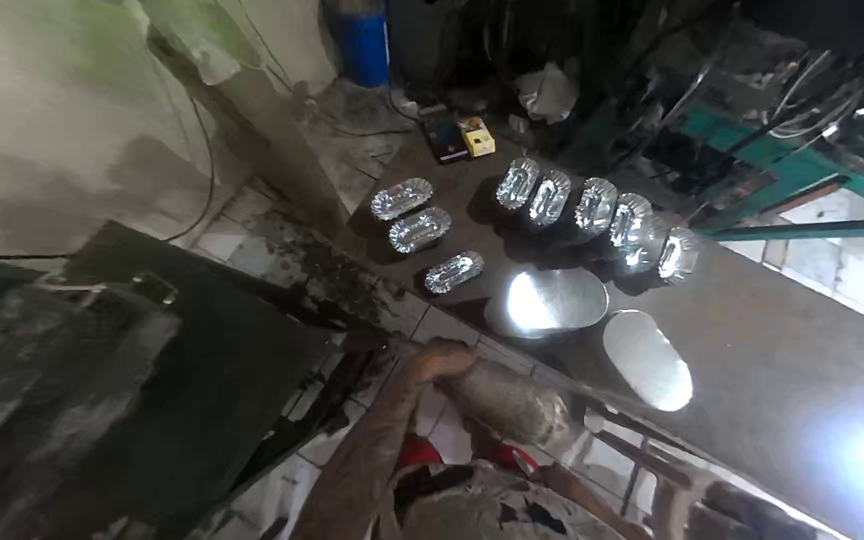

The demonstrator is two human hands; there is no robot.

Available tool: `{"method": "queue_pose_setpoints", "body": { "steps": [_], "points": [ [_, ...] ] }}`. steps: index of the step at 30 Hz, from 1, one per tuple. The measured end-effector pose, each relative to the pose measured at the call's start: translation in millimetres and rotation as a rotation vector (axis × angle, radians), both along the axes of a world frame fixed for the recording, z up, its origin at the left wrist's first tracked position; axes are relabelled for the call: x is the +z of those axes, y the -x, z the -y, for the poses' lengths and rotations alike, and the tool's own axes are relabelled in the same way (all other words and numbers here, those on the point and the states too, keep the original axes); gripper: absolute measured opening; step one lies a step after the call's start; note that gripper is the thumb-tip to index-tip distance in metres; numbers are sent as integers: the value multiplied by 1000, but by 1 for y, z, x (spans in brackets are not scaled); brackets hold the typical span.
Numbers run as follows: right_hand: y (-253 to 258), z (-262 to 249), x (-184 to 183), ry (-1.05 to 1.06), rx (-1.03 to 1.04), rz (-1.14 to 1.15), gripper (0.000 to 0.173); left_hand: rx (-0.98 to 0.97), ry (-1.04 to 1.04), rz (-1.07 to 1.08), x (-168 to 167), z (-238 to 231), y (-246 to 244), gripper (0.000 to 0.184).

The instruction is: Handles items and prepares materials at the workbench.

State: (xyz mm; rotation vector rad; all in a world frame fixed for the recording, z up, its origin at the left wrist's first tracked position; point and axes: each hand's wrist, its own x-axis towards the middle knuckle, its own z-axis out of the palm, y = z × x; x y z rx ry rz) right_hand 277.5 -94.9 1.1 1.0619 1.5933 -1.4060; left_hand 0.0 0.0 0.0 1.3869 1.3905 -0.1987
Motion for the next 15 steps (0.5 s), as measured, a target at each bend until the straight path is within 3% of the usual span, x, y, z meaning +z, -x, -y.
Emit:
{"method": "queue_pose_setpoints", "body": {
  "steps": [2,3,5,6,8,10,12,15],
  "points": [
    [-57,37,-76,-275,-60,-348,34,298,-164,126,37,27,49,55],
    [-60,36,-81,-316,-80,-441,30,418,-264,197,50,41,74,54],
    [-40,18,-59,-278,-96,-460,29,615,-464,265,74,61,126,61],
    [-28,10,-50,-273,-119,-456,30,767,-513,338,90,62,150,58],
    [2,0,-40,-311,-188,-495,29,1180,-641,574,118,54,189,33],
    [42,-4,-36,-402,-265,-591,26,1456,-843,613,130,48,223,36],
    [90,-9,-29,-463,-315,-664,24,1395,-1016,336,113,61,250,54],
    [169,-19,-16,-561,-289,-756,25,1057,-783,-297,71,129,282,67]
  ]
}}
